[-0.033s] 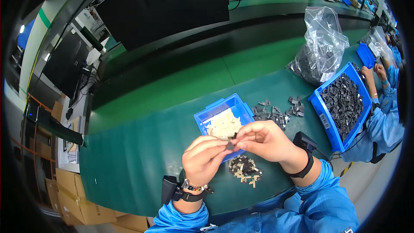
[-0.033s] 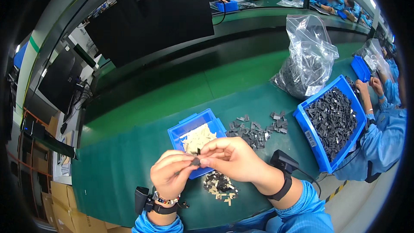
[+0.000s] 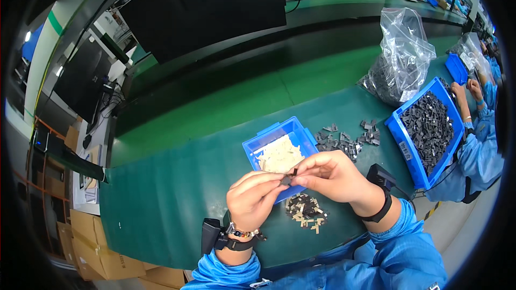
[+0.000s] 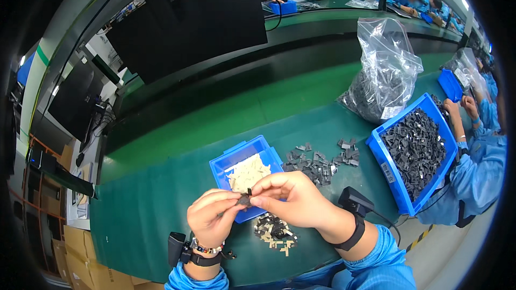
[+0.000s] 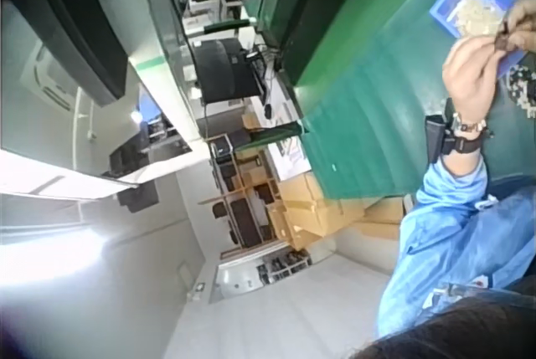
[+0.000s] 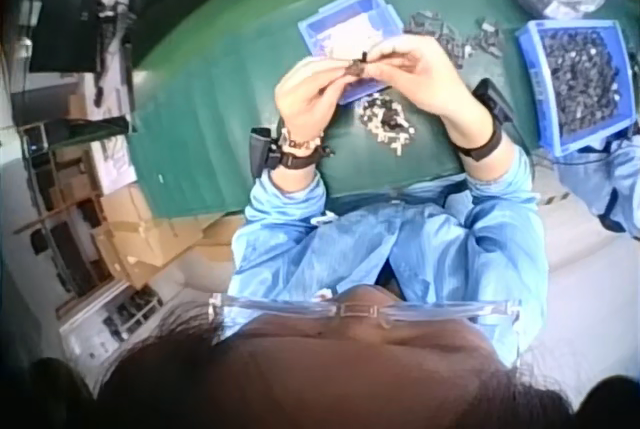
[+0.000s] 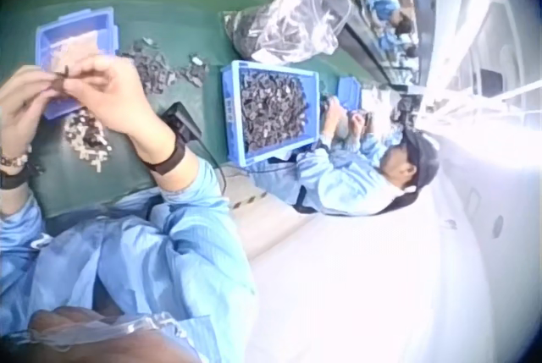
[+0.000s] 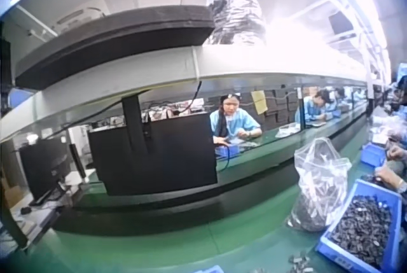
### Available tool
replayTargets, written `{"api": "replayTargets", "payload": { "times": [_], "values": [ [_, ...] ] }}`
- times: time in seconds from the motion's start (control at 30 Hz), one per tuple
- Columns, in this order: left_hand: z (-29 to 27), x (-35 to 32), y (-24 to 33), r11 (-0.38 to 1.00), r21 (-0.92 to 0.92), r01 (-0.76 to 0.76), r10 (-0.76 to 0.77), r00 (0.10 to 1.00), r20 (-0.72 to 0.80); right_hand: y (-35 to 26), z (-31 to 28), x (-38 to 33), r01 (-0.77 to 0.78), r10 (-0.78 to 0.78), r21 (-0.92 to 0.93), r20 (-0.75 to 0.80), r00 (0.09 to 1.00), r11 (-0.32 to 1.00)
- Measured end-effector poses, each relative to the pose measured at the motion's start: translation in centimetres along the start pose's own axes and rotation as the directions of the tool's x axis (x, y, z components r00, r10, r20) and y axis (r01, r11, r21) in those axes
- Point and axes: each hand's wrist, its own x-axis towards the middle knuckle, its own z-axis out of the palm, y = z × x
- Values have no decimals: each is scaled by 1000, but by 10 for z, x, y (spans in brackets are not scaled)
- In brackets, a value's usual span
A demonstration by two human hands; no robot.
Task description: Assembling small plastic and metal components at a manufacturing workstation.
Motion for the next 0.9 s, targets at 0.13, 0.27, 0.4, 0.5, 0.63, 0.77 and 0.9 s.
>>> {"api": "replayTargets", "payload": {
  "times": [0.13,0.27,0.4,0.5,0.63,0.77,0.9],
  "values": [
    [2,-1,-5,999,9,-33,33,999,12,-1,-1,-2,34,-48,-212,-61,997,977],
    [0,2,2,995,69,-74,70,996,55,-8,4,-2,8,-41,-373,-82,996,928],
    [1,4,4,993,89,-80,74,994,78,-11,2,-2,17,-54,-411,-78,995,912],
    [0,4,3,988,119,-93,81,991,104,-12,2,-1,26,-62,-471,-62,996,882],
    [-1,3,2,989,112,-99,86,989,120,-13,2,0,4,-36,-502,-53,998,865],
    [-2,3,0,993,82,-81,68,986,150,-14,-1,-1,15,-36,-495,-33,999,869],
    [-4,2,-1,997,62,-50,39,985,168,-15,-1,-2,-5,-9,-468,-28,1000,884]
  ]
}}
